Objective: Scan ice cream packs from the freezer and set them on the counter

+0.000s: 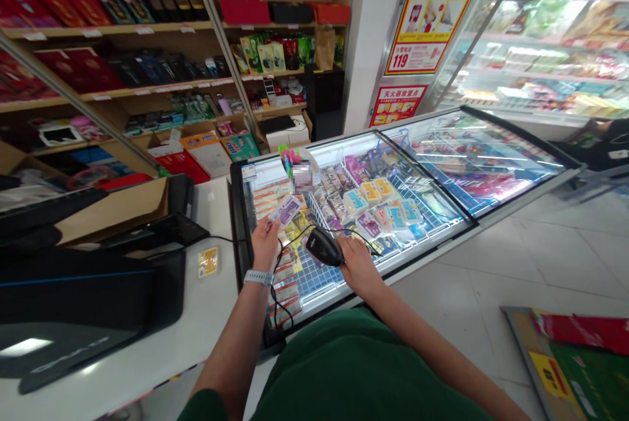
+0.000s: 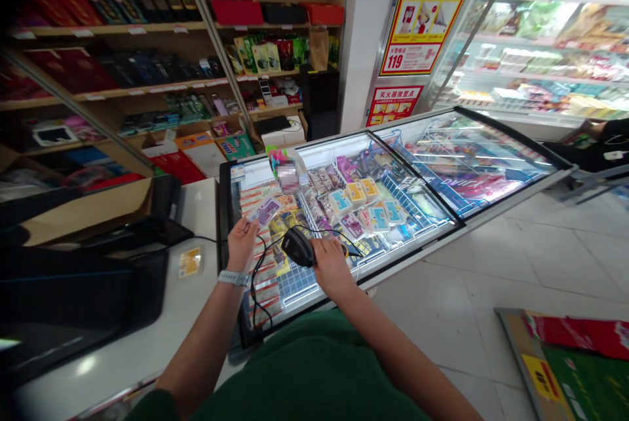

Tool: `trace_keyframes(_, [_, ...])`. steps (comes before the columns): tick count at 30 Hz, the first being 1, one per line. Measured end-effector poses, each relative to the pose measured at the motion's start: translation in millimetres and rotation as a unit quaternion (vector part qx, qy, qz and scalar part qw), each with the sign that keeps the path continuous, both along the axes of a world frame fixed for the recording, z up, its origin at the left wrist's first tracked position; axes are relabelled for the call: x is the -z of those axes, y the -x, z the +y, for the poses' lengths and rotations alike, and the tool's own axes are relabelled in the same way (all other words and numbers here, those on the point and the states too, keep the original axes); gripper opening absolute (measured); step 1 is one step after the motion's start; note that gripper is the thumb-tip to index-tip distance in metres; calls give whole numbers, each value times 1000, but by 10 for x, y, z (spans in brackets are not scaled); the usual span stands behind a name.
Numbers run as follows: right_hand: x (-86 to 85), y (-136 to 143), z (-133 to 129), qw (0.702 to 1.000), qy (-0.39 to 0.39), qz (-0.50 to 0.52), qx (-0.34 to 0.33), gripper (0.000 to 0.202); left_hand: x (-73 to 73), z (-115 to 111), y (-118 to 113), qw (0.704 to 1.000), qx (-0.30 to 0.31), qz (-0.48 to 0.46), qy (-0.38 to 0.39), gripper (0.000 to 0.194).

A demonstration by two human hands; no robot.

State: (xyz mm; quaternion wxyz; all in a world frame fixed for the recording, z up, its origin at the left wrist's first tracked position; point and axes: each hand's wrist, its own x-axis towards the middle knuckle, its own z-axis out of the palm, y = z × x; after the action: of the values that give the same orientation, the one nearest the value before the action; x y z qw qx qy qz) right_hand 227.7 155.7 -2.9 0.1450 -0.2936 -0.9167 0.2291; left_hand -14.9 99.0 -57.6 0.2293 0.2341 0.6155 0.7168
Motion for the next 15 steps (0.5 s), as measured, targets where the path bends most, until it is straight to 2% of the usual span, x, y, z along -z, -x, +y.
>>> trace_keyframes(8, [45, -31, -38, 999, 35, 6, 13, 49, 235, -298, 186, 997, -51, -17, 48, 34])
trace_keyframes(15, [127, -62, -33, 999, 47, 11, 14, 50, 471, -771, 501, 983, -149, -22, 105, 33])
